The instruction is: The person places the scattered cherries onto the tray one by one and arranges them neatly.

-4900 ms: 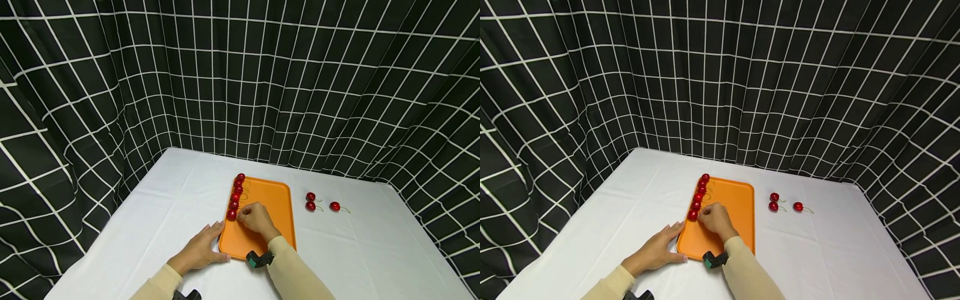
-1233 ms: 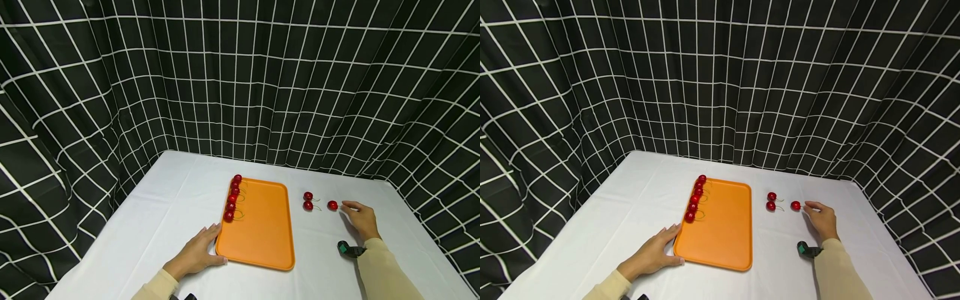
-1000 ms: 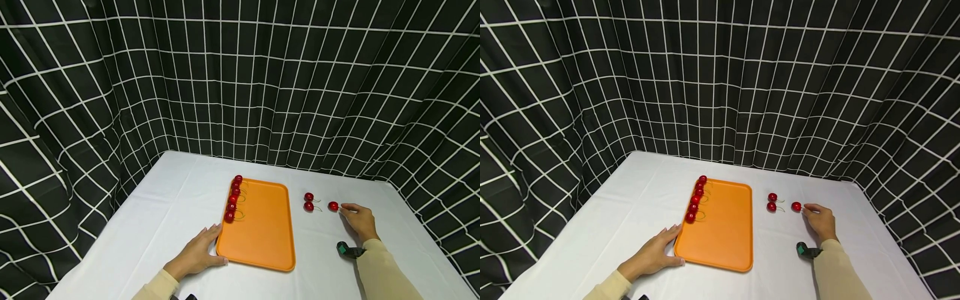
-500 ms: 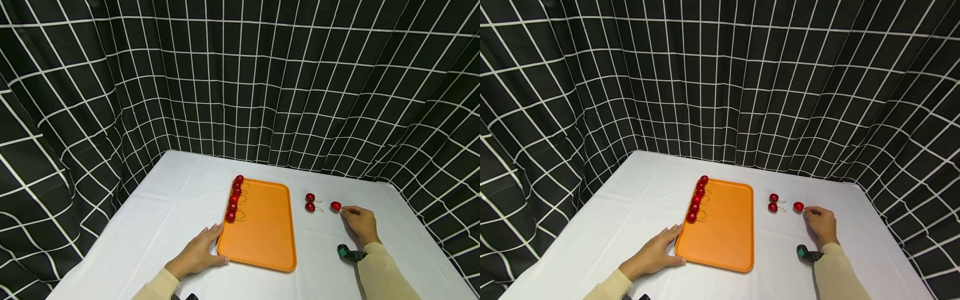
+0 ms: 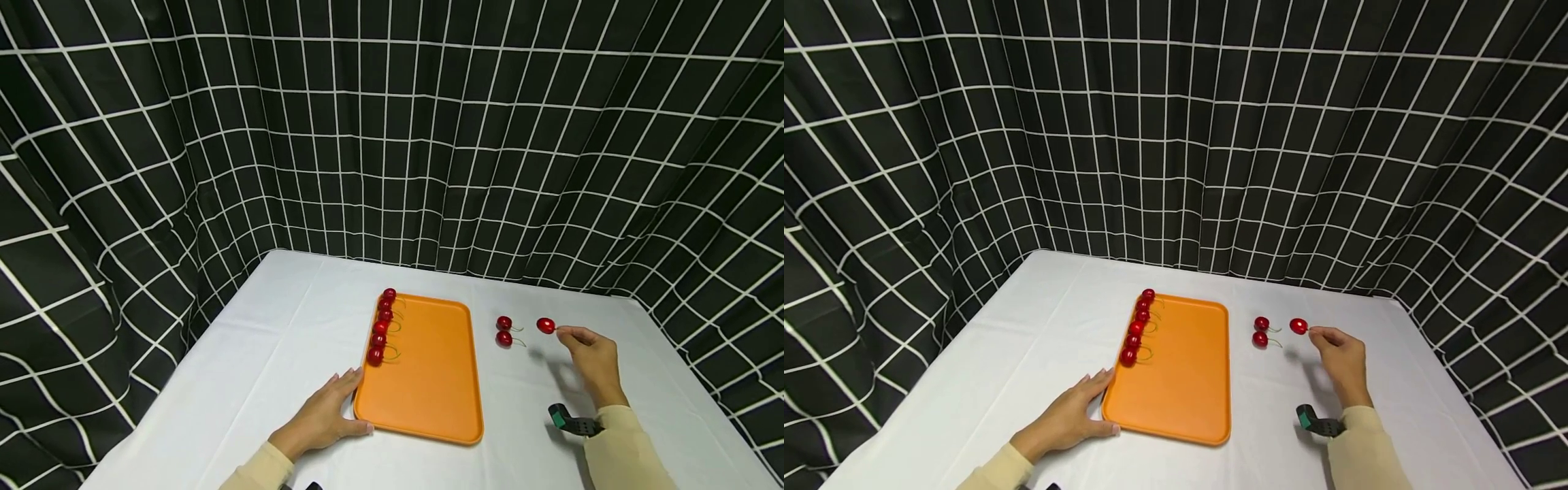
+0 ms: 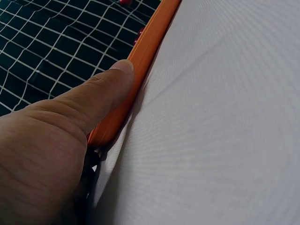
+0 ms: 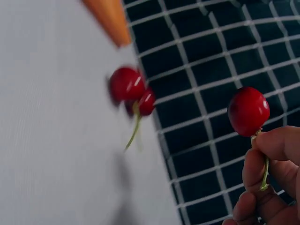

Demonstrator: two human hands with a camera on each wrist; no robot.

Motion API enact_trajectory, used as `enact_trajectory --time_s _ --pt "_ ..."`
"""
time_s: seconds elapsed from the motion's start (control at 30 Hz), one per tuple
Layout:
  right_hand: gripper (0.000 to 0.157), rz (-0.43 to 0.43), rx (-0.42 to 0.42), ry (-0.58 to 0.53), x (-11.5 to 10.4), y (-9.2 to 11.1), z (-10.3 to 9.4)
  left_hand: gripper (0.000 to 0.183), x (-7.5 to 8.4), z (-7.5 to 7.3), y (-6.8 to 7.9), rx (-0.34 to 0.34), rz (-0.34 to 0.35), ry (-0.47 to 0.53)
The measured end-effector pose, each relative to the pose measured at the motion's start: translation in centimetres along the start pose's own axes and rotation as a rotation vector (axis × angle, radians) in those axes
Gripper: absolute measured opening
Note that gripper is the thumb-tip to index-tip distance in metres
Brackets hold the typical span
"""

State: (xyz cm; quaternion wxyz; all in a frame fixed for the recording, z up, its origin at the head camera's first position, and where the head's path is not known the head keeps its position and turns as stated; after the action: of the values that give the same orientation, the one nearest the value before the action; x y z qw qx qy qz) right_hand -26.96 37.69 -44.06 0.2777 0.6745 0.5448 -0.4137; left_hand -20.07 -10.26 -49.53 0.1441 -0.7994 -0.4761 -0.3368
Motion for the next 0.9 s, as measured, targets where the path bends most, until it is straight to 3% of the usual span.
enact_trajectory --time_s 0.23,0.47,0.9 --pt "0.037 -0.018 0.064 -0.085 -3.8 2.3 1.2 0.105 0.0 0.1 0.1 0.004 -0.001 0.001" --pt "0.031 -0.065 0.101 -0.13 -6.2 4.1 3.7 0.105 0.0 0.1 0.1 -0.005 0.005 0.007" --pt "0.022 -0.201 0.007 -0.248 -8.9 5.7 8.5 0.105 0.1 -0.2 0.2 0.006 0.014 0.009"
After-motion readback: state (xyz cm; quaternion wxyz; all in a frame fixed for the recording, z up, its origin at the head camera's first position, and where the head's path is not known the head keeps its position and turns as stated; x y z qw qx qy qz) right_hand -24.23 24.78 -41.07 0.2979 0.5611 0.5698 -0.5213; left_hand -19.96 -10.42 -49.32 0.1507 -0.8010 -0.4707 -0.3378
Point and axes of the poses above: each hand's wrist, its own y-axis away from the middle knuckle, its own z-axis out of the palm, x = y × z, the point moved 2 cm from there along -y, towards the middle knuckle, and after that the axes turned 9 degrees about -x, right-handed, at the moved point
